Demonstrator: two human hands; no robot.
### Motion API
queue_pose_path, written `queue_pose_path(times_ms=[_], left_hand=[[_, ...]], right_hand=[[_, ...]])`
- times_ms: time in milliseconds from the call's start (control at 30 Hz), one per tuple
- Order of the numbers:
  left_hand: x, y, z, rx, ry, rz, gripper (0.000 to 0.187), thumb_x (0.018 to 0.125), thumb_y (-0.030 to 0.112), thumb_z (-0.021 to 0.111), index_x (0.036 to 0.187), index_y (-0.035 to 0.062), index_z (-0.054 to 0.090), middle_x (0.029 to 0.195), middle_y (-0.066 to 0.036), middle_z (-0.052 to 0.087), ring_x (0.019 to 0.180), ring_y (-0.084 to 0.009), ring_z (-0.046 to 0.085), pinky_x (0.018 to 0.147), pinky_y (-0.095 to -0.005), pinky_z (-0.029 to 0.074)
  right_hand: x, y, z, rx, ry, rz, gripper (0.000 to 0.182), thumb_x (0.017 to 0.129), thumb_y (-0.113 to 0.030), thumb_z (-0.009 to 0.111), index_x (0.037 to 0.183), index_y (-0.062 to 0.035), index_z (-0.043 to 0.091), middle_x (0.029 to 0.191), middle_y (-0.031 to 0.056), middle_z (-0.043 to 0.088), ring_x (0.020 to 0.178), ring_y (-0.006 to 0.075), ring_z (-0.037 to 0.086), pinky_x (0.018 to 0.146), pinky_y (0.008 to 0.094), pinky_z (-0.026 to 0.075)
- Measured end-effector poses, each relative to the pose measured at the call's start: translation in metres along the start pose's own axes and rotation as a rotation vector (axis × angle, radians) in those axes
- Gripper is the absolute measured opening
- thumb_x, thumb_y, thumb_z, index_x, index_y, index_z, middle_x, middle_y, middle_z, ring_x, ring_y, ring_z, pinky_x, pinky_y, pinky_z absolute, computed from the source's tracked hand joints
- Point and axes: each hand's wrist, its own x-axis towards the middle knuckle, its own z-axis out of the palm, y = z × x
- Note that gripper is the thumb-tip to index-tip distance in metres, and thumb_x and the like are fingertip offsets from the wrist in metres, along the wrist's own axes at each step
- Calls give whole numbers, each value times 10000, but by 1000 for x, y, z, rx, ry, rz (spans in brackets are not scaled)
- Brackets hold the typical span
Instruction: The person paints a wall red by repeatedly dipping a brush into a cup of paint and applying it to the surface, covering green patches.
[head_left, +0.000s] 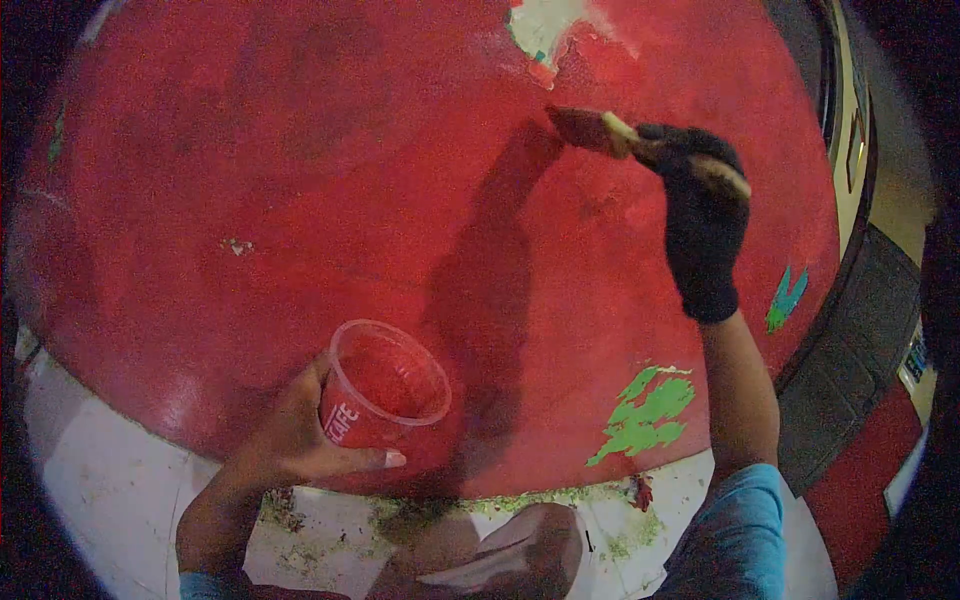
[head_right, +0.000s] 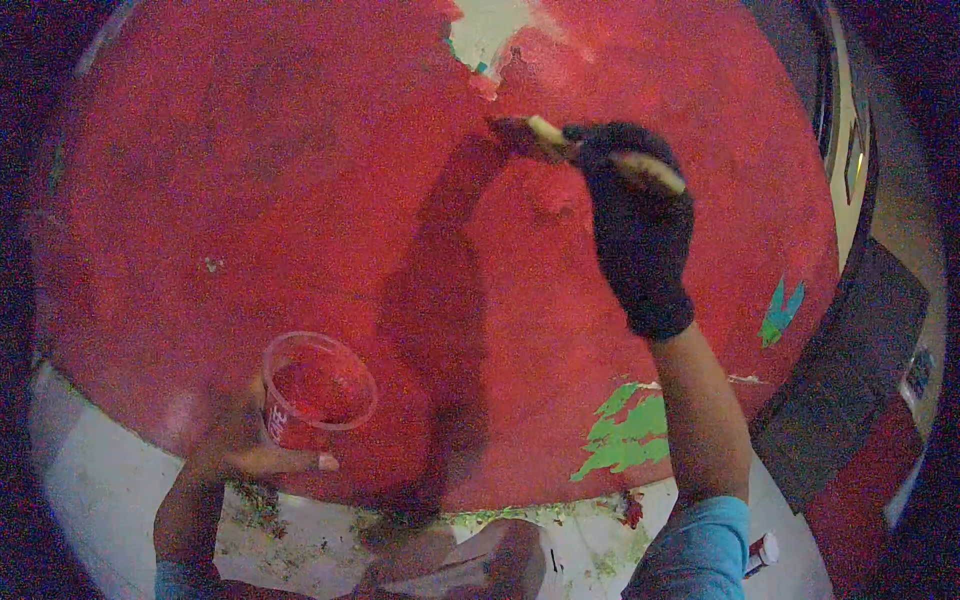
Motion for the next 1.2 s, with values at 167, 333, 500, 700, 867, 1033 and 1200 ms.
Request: queue_pose_path(times_ms=[167,333,500,700,867,1033,1200], left_hand=[[-1,0,0,9,-41,-20,888,505,229,843,1212,-15,364,1159,-140,494,1073,-224,492,931,-352,394],[-5,-9,1,180,31,-65,935,485,330,842,1213,-13,366,1142,-152,507,1075,-241,496,926,-353,398],[0,-15,2,239,33,-54,948,481,366,837,1212,-12,367,1128,-154,513,1067,-248,503,921,-352,401],[1,-8,0,29,-8,-40,939,483,332,841,1216,-12,364,1130,-146,513,1056,-239,506,923,-350,398],[0,-13,-1,231,38,-18,936,483,268,847,1227,-13,353,1133,-139,512,1054,-228,504,927,-346,392],[1,0,-4,-54,-15,-51,939,480,264,850,1225,-15,352,1134,-143,510,1058,-226,501,930,-350,391],[4,-10,-5,50,-14,-11,924,491,259,847,1222,-17,353,1137,-140,509,1065,-225,497,930,-350,391]], right_hand=[[50,41,-48,-340,12,8,154,838,-73,540,969,8,550,962,118,593,895,168,573,773,298,493],[52,22,-30,-126,65,0,158,841,-80,535,974,4,551,956,108,592,880,172,579,778,305,493],[69,36,-25,-449,8,-228,105,821,-49,512,870,-23,601,831,81,595,835,156,578,777,308,462],[44,8,14,-387,-11,-219,122,792,4,549,887,-46,607,904,99,610,887,173,585,808,281,449],[13,-19,32,145,-53,216,110,799,-2,529,864,-44,608,907,91,614,862,179,586,793,285,448],[50,30,-33,-508,-40,-133,97,852,-50,501,888,3,574,895,81,617,825,154,591,761,283,480],[48,21,-32,-793,18,-239,102,852,-41,500,906,2,573,906,87,618,850,155,587,795,280,471]])
